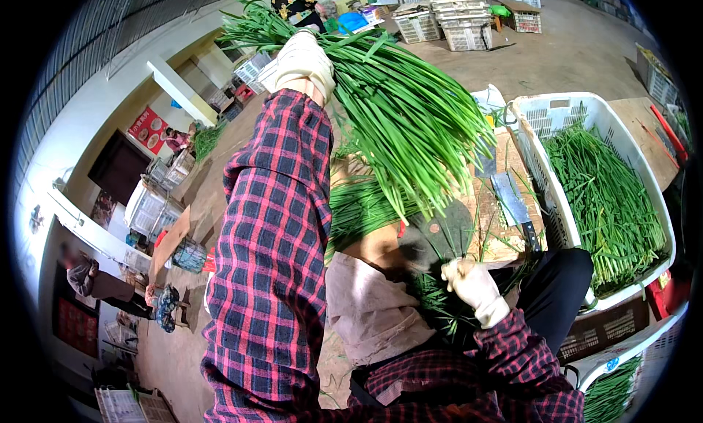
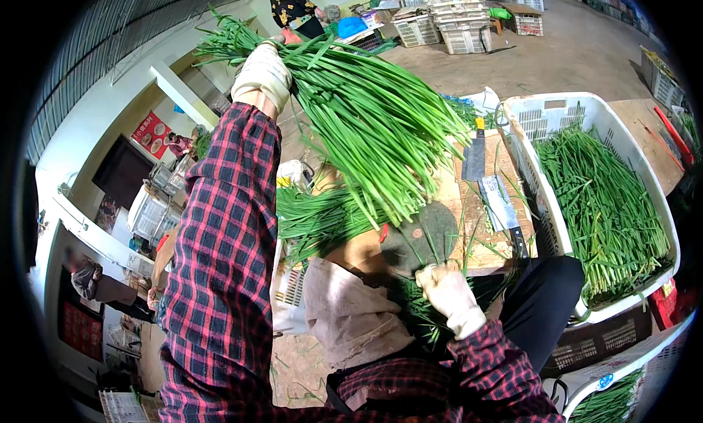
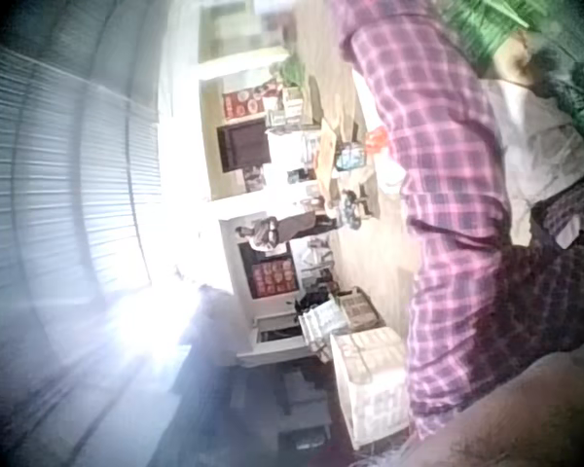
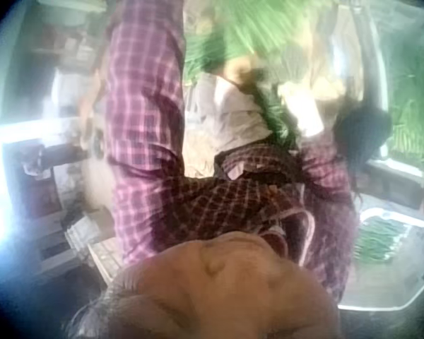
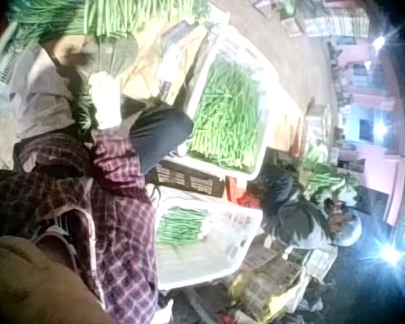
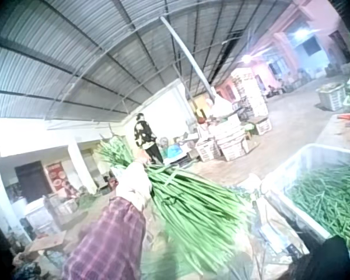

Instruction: The person sorts through a bunch of green chives to remove damaged leaves by hand, trims the root ends using a large knife on a cutting board, and then secures the bundle with a red tie.

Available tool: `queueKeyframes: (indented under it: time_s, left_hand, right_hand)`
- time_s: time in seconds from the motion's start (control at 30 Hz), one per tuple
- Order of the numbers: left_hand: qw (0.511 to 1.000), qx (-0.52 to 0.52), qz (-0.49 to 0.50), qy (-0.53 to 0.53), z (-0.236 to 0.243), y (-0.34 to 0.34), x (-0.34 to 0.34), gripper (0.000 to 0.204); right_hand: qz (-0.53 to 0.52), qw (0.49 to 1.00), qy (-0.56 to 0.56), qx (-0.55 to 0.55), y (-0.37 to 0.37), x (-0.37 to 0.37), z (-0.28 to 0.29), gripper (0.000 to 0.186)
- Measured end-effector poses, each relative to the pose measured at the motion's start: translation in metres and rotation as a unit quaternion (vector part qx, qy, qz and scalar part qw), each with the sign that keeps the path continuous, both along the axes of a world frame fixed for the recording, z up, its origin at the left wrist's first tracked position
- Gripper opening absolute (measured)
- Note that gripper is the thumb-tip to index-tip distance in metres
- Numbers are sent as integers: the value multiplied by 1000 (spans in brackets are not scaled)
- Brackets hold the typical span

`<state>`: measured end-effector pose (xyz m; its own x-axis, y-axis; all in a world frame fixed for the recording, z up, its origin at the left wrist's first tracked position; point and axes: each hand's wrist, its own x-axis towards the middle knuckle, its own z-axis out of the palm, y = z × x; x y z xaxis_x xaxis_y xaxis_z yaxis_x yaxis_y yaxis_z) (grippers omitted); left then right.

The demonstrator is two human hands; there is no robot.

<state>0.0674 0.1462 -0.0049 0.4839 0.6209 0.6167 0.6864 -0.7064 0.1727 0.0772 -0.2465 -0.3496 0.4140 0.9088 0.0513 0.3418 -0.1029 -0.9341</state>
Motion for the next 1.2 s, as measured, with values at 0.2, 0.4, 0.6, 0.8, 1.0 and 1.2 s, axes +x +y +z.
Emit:
queueKeyframes:
  time_s: [0.2, 0.4, 0.6, 0.8, 1.0, 1.2]
  left_hand:
    - [941, 218, 127, 227, -9, 6, -4, 35]
    - [998, 60, -11, 11, -8, 16, -2, 35]
    - [950, 156, 145, 227, -1, -5, 9, 30]
    - [968, -105, -142, -179, -11, 13, -7, 32]
    - [973, -101, -123, -170, -21, 3, -6, 33]
    - [998, -11, -29, -56, -21, -10, -16, 33]
  right_hand:
    - [-197, 958, -184, 101, -4, -16, 110, 35]
    - [-225, 949, -177, 133, 41, 10, 129, 37]
    - [-222, 939, -235, 121, 46, 12, 128, 35]
    - [-228, 910, -314, 149, 56, 7, 132, 24]
    - [-127, 936, -239, 224, 29, 3, 132, 17]
    - [-67, 962, -219, 147, -4, -15, 125, 19]
